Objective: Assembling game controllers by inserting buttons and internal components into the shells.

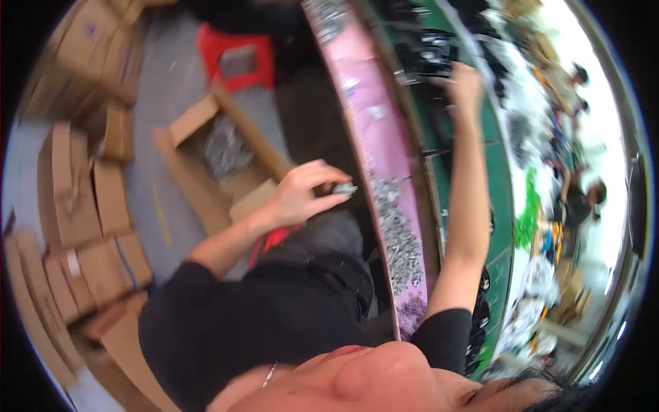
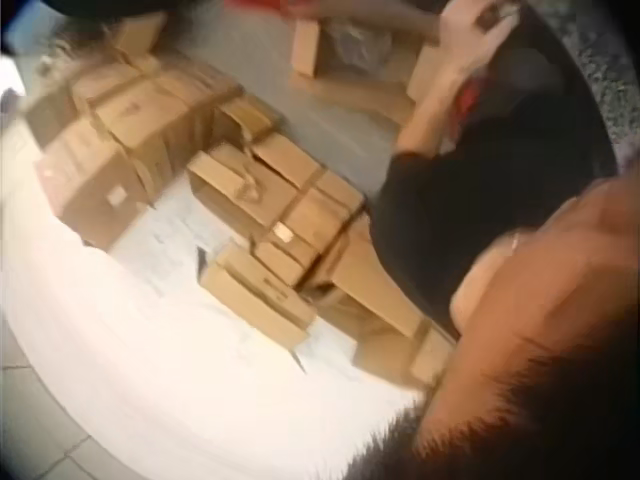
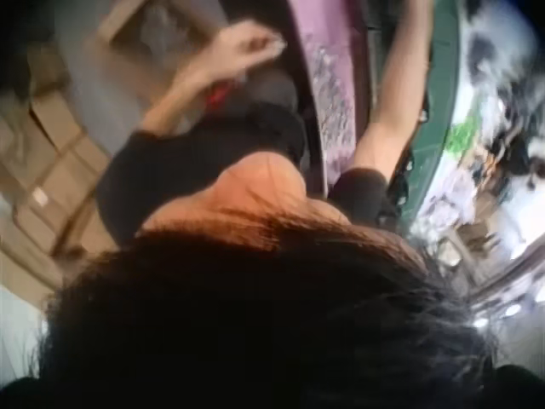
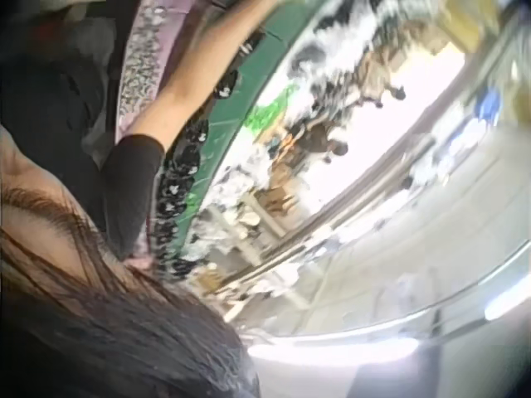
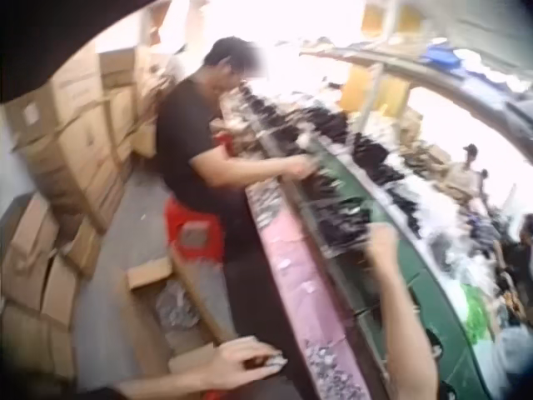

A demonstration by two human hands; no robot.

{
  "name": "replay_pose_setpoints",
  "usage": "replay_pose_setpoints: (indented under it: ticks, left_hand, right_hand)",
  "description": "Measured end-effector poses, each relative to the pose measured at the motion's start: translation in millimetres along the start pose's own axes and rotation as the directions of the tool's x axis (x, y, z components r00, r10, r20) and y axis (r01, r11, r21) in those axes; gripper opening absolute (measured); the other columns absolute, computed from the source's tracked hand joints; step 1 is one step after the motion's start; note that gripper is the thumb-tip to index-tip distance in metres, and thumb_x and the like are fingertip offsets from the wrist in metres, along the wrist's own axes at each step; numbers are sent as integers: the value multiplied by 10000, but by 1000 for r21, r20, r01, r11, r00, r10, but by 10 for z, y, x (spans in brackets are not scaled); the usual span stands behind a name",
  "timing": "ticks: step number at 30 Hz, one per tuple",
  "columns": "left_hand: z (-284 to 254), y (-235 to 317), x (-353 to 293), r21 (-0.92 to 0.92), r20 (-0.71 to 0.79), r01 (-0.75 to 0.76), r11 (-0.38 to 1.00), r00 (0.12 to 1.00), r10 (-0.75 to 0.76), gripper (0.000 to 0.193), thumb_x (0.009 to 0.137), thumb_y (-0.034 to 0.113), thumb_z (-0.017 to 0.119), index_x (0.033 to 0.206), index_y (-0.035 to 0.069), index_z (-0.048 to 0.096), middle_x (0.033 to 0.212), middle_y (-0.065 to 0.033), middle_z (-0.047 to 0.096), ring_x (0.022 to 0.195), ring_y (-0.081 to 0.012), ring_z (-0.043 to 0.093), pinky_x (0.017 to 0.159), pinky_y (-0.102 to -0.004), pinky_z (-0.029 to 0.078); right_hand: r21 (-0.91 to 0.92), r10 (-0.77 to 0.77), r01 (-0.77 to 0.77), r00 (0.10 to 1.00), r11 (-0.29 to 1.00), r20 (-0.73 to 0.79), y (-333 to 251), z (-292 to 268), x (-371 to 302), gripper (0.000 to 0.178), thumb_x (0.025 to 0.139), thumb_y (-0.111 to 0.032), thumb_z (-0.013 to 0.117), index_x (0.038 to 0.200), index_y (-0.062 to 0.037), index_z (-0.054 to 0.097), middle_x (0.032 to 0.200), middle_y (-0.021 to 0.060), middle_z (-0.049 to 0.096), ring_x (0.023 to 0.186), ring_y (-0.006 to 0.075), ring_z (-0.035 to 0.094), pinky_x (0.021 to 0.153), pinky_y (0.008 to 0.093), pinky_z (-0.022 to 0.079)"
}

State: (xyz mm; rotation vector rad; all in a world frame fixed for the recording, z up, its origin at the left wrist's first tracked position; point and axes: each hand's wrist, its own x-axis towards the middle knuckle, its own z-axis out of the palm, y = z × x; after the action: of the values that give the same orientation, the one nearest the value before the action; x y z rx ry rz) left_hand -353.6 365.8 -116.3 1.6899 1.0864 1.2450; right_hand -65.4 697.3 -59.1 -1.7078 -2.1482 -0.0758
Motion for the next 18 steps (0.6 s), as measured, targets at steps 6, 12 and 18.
replay_pose_setpoints:
  ticks: [6, 12, 18]
  left_hand:
    - [160, 16, -87, -136, 53, -16, 991, 998, 23, 309, 832, 119, 871, 1113, 25, 782, 886, -71, 724, 795, -191, 662, 704, -339, 550]
    - [-177, 321, -56, -7, -47, 36, 999, 998, -36, 304, 803, 16, 871, 1096, 19, 788, 982, -82, 769, 778, -154, 663, 722, -293, 551]
    - [90, 563, 367, 24, 25, -164, 986, 986, 163, 330, 781, -24, 865, 1096, -24, 769, 937, -89, 753, 796, -167, 650, 725, -302, 540]
  right_hand:
    - [873, 333, -299, 927, 386, 170, 277, -504, -1103, 263, 974, -48, 670, 1205, 77, 678, 1062, 100, 691, 951, 229, 709, 865, 323, 576]
    - [856, 389, -388, 887, 341, 248, -785, -1000, -2332, 298, 1065, -138, 625, 1261, 54, 741, 1215, 130, 749, 1134, 180, 670, 1012, 304, 512]
    - [810, 441, -404, 874, 425, 204, -1116, -1218, -3095, 258, 1069, -101, 655, 1248, 61, 746, 1112, 82, 763, 1008, 113, 673, 938, 258, 531]
